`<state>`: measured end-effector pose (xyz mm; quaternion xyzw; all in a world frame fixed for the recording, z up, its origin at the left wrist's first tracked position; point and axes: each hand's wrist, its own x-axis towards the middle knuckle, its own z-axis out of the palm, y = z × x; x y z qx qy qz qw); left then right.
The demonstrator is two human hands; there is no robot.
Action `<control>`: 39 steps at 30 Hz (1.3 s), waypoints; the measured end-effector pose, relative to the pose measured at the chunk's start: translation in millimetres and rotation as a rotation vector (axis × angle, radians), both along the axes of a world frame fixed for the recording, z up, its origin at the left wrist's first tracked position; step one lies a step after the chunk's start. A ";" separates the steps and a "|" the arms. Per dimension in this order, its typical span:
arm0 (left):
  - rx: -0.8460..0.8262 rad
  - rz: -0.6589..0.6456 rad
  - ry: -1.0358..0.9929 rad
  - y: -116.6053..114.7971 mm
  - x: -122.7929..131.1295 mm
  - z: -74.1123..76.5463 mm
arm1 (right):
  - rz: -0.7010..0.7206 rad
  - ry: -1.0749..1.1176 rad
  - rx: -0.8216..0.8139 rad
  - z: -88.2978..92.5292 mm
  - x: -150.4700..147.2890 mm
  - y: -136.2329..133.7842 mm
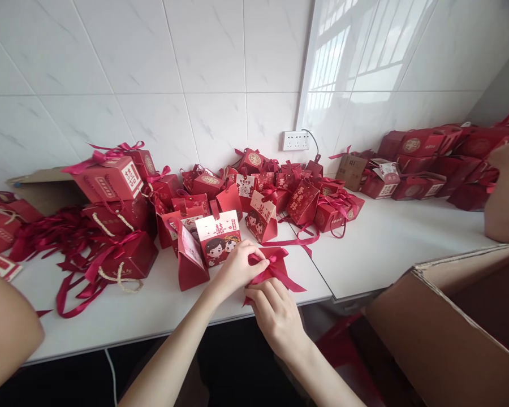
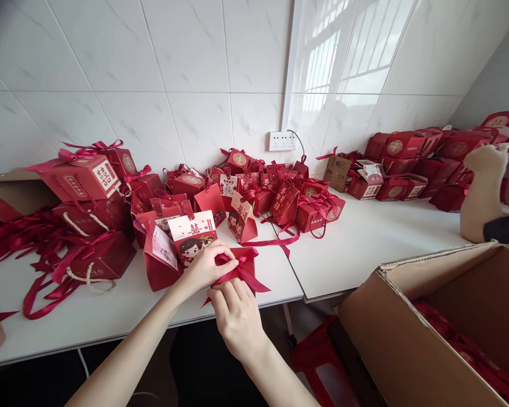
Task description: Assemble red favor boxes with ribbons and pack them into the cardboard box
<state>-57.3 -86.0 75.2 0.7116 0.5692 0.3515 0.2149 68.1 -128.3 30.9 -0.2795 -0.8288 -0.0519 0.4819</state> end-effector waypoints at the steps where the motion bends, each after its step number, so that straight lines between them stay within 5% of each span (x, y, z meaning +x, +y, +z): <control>1: 0.002 0.003 0.002 -0.2 0.1 0.0 | 0.014 0.011 0.010 -0.1 0.1 0.4; 8: 0.020 0.002 0.013 -0.3 0.6 -0.5 | 0.074 0.011 0.032 0.2 -2.5 -2.6; 12: 0.031 -0.013 -0.001 -1.6 -2.4 -1.8 | 0.171 0.065 -0.055 18.7 14.2 2.7; 18: 0.067 0.304 -0.123 -1.9 -10.1 2.3 | -0.215 0.219 -0.627 41.9 48.4 60.8; 22: -0.135 0.303 -0.004 -1.9 -10.9 7.7 | -0.132 0.105 -0.951 37.7 45.3 84.4; 39: 0.089 0.326 -0.290 -22.1 7.0 -34.2 | 0.166 0.635 -1.052 2.0 36.7 66.2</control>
